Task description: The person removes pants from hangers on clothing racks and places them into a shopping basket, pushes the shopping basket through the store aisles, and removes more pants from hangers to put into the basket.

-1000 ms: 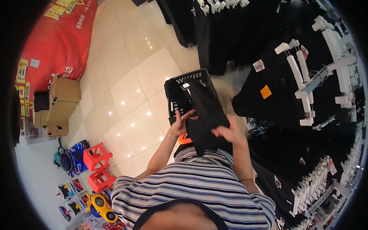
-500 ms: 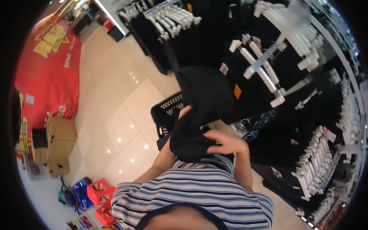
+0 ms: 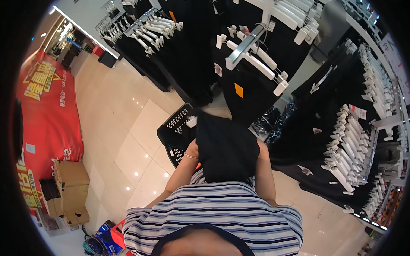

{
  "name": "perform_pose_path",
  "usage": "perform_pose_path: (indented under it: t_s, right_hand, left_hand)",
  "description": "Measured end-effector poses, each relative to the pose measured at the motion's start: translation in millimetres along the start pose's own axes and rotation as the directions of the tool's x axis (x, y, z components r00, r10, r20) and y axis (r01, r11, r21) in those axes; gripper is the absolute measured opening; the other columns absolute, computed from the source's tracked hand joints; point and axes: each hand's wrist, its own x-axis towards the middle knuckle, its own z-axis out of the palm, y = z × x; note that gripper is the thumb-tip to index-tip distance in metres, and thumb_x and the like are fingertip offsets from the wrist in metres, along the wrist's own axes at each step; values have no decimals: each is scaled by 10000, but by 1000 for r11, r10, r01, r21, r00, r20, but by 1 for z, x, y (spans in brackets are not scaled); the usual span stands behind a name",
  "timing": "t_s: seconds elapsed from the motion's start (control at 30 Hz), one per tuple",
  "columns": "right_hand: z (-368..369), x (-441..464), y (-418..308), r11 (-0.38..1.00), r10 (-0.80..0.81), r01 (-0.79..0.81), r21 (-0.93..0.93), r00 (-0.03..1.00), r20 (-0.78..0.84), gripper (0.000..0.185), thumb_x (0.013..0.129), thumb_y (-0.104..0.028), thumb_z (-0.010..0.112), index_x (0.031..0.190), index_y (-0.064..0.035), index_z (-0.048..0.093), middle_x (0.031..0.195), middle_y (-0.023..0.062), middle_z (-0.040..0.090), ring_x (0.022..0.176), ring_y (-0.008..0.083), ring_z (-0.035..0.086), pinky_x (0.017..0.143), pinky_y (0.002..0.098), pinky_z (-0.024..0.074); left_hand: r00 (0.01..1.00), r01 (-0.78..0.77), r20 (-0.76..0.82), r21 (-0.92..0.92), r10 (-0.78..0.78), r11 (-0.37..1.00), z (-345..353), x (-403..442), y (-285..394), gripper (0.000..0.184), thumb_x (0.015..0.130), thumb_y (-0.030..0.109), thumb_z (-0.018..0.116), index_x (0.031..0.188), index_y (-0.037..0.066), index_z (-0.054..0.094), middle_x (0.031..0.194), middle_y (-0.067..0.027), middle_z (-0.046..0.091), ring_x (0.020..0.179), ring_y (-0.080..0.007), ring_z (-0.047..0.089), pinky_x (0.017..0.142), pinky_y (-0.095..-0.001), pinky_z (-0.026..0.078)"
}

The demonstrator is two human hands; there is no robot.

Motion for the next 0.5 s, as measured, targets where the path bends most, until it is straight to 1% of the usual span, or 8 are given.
perform_pose_path:
  t_s: [0.13,0.2,0.27,0.33,0.37,0.4,0.47,0.5]
  right_hand:
    - [76,-21,-99,969,-240,247,13,951,-195,388,822,-134,588,1172,7,498,1068,32,572,954,126,552,840,244,437]
    - [68,-17,-118,982,-186,185,-23,971,-153,395,790,-93,619,1156,3,507,1056,32,571,953,133,550,837,239,421]
    - [43,-22,-114,896,-402,369,-248,910,-100,372,665,-60,643,1024,22,585,853,52,575,799,153,553,730,243,429]
    - [57,-30,-155,629,-569,604,-490,787,239,426,513,-33,580,932,20,637,761,72,523,707,173,528,636,243,399]
    - [71,-39,-167,560,-573,581,-590,786,230,507,400,-63,526,882,-23,676,715,80,455,644,190,500,573,245,357]
    - [79,-46,-173,439,-553,540,-718,792,258,519,413,-51,551,913,-77,687,703,75,424,640,195,504,546,258,374]
    - [90,-50,-179,205,-559,583,-787,729,394,500,439,-21,553,909,-115,695,713,76,426,633,202,502,519,275,393]
    - [96,-55,-179,136,-548,526,-840,746,379,497,470,21,548,922,-127,693,754,76,449,638,205,503,524,287,417]
  left_hand:
    - [986,44,-161,-45,-50,998,1,-4,2,541,625,30,701,1129,-53,524,1068,-98,588,969,-192,562,872,-295,439]
    - [974,97,-201,-65,-108,993,13,-1,17,546,644,41,695,1150,-47,508,1083,-101,581,987,-193,555,879,-295,434]
    - [947,165,-265,-90,-183,982,33,7,39,552,663,52,689,1170,-41,492,1098,-104,574,1006,-194,548,887,-296,430]
    - [888,241,-370,-131,-273,962,62,23,65,558,682,64,683,1190,-35,476,1113,-108,568,1024,-195,541,895,-297,425]
    - [883,244,-383,-120,-272,962,74,32,78,560,692,69,680,1201,-32,468,1120,-109,564,1033,-196,538,898,-297,423]
    - [895,229,-370,-99,-249,968,85,42,88,564,701,75,677,1211,-29,460,1128,-111,561,1042,-196,534,902,-297,421]
    - [989,-145,47,171,139,975,93,60,102,511,752,82,642,1216,-11,451,1162,-109,542,1079,-190,510,904,-295,417]
    - [994,-102,-29,167,109,981,97,63,104,490,753,74,641,1202,-9,462,1148,-109,549,1066,-188,517,898,-296,421]
